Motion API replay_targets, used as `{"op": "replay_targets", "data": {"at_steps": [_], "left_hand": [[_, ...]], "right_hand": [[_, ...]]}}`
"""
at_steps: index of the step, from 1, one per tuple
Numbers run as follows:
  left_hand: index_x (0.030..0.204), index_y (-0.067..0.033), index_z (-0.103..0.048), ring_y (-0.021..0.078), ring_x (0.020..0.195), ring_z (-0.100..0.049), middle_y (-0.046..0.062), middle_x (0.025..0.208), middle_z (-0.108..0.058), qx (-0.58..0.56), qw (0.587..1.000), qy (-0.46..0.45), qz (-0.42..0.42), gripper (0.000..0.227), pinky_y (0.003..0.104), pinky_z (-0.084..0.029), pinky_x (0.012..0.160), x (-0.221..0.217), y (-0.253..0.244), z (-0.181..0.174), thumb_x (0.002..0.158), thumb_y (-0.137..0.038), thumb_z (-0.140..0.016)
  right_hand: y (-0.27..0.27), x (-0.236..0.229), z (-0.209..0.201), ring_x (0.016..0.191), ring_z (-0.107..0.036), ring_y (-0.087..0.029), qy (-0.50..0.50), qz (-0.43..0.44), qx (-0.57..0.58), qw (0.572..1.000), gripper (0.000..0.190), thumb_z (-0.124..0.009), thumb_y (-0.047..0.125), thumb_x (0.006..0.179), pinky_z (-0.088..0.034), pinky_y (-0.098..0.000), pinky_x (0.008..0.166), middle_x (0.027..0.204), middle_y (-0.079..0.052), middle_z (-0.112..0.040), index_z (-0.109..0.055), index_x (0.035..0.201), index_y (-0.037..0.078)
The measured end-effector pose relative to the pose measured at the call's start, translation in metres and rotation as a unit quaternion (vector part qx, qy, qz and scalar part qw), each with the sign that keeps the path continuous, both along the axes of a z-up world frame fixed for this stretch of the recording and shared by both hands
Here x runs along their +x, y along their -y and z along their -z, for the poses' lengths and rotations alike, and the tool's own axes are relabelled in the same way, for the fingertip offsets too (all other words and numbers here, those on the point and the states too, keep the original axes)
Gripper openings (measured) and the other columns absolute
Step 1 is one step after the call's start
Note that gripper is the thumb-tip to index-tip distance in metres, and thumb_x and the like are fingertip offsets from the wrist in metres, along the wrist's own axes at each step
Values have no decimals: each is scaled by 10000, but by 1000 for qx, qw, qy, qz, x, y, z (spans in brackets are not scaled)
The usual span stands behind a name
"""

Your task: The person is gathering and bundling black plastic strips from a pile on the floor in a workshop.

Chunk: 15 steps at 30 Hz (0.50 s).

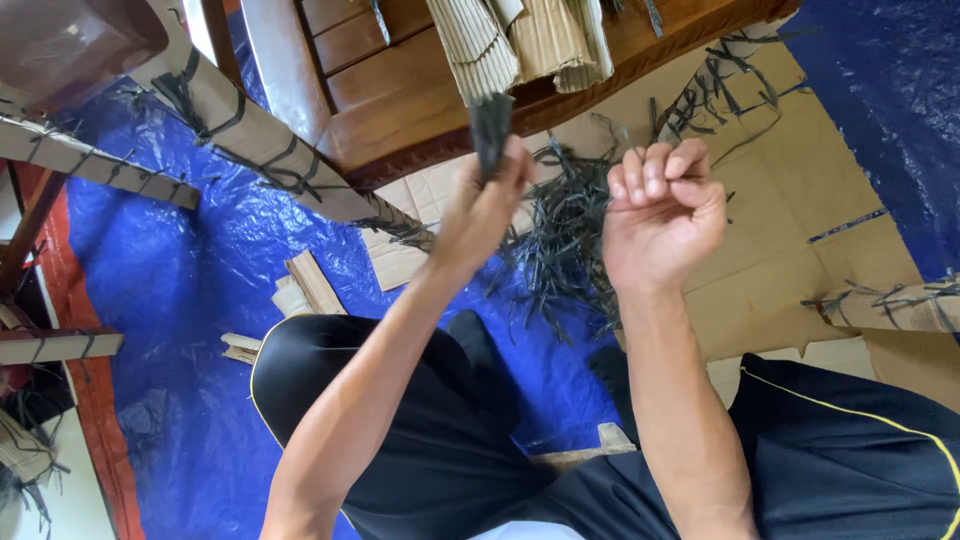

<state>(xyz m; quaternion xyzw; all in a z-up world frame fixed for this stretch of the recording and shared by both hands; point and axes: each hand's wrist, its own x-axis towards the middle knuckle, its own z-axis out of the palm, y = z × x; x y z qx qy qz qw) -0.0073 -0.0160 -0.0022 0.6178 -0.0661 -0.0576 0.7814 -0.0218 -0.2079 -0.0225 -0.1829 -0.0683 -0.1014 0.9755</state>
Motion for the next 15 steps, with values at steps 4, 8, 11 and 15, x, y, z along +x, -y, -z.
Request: {"op": "replay_targets", "data": {"at_steps": [4, 8, 11, 15], "left_hand": [[1003, -65, -701, 26, 523, -326, -85, 620, -381, 59, 997, -33, 29, 380, 246, -212, 468, -9, 13, -7, 1085, -390, -521], [1143, -39, -732, 24, 638, -397, -85, 723, -442, 106, 993, 23, 44, 345, 230, -285, 539, -13, 20, -7, 1083, -339, -572], [1088, 2, -656, 56, 874, -619, -44, 913, -637, -6, 998, 41, 39, 267, 256, -540, 783, -15, 23, -8, 1110, -262, -628], [1112, 7, -723, 66, 838, -606, -25, 900, -674, -32, 999, -6, 10, 236, 245, -509, 742, -15, 22, -11, 1047, -211, -660]], "right_hand": [[-10, -11, -17, 697, -457, -151, 11, -34, -20, 999, 67, -544, 94, 860, -426, -288, 689, 753, -36, -517, -540, 922, 68], [-20, -18, -25, 701, -459, -159, 14, -64, -47, 997, 57, -541, 99, 876, -435, -296, 688, 744, -38, -514, -537, 925, 68], [-21, -19, -24, 710, -494, -162, 10, -82, -75, 994, 74, -529, 93, 874, -469, -312, 728, 818, -54, -535, -530, 939, 58], [-22, -19, -12, 776, -558, -193, 16, -95, -140, 986, 66, -509, 58, 911, -502, -343, 780, 844, -100, -589, -532, 965, 27]]}}
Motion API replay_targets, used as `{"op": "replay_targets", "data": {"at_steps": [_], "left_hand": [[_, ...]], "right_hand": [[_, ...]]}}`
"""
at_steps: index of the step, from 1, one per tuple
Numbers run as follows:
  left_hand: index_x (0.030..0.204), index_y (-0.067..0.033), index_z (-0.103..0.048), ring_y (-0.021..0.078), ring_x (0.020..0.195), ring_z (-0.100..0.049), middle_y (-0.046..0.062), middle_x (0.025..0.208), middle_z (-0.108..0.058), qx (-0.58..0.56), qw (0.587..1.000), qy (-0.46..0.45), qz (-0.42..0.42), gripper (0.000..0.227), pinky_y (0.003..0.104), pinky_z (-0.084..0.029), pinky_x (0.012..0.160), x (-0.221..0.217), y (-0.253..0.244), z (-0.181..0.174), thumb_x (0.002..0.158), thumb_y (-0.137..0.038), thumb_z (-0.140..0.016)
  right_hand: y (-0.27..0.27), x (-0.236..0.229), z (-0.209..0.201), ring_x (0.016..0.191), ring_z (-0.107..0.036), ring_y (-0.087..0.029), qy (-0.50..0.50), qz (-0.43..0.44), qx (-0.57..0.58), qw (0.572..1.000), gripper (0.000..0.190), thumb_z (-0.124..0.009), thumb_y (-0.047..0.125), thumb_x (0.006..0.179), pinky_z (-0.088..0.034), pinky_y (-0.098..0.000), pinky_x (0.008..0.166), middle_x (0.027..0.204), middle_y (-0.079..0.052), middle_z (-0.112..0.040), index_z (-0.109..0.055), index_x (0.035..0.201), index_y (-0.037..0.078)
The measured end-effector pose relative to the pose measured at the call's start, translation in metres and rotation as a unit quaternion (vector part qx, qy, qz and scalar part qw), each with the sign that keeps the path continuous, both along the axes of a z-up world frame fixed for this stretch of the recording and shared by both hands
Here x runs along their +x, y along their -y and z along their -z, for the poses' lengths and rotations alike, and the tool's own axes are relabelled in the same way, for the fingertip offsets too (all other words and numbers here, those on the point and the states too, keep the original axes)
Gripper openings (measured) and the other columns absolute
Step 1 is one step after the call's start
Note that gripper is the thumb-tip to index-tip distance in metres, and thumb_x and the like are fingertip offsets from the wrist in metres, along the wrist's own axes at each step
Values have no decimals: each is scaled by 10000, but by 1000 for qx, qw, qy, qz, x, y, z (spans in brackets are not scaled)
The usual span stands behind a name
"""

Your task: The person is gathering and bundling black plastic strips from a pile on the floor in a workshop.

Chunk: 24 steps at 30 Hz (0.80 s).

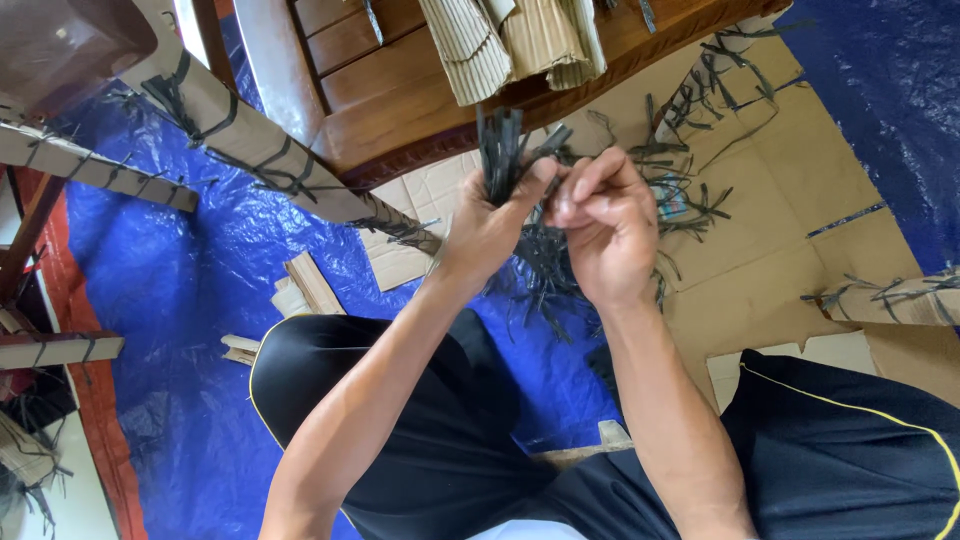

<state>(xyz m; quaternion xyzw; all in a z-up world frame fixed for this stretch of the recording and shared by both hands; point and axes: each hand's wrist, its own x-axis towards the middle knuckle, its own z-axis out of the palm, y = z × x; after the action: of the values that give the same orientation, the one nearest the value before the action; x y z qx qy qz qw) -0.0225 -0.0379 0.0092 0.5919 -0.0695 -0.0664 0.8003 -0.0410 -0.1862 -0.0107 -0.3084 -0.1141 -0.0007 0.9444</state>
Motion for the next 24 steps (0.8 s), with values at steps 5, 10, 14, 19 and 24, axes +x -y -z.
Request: {"op": "replay_targets", "data": {"at_steps": [5, 10, 14, 19, 24], "left_hand": [[1074, 4, -741, 39, 834, -593, -47, 895, -679, 9, 998, 36, -46, 222, 233, -497, 728, 5, -8, 3, 1035, -210, -696], [1047, -56, -761, 8, 577, -414, -111, 665, -512, 30, 993, 20, -110, 222, 234, -338, 547, 11, -21, -10, 1049, -268, -694], [1022, -59, -754, 5, 530, -396, -103, 626, -484, 39, 991, -23, -125, 235, 222, -241, 478, 12, -28, -24, 1025, -283, -684], [1034, -33, -739, 14, 561, -418, -87, 703, -527, 4, 993, 5, -120, 279, 237, -268, 490, 16, -32, -23, 1043, -306, -684], [1020, -37, -738, 8, 532, -403, -92, 691, -520, 17, 991, -7, -130, 287, 233, -254, 464, 16, -34, -22, 1025, -319, -684]], "right_hand": [[-18, -1, -28, 1050, -633, -217, 62, 113, -93, 987, 317, -498, 38, 863, -522, -375, 1011, 1187, -124, -648, -550, 1176, 31], [-7, 17, 8, 1348, -557, -232, 52, 110, -348, 930, 611, -401, -104, 769, -420, -388, 1215, 1374, -124, -591, -508, 1356, 24], [-7, 19, 15, 1305, -574, -227, 62, 16, -407, 911, 634, -414, -155, 751, -402, -391, 1172, 1342, -109, -618, -500, 1353, 21], [-6, 19, 37, 1103, -680, -205, 42, -8, -497, 867, 209, -677, -24, 1008, -540, -361, 1034, 1144, -91, -723, -664, 1211, 26], [-1, 19, 22, 1218, -633, -155, 71, -67, -401, 911, 256, -610, -92, 962, -514, -321, 1053, 1249, -67, -670, -623, 1187, 31]]}}
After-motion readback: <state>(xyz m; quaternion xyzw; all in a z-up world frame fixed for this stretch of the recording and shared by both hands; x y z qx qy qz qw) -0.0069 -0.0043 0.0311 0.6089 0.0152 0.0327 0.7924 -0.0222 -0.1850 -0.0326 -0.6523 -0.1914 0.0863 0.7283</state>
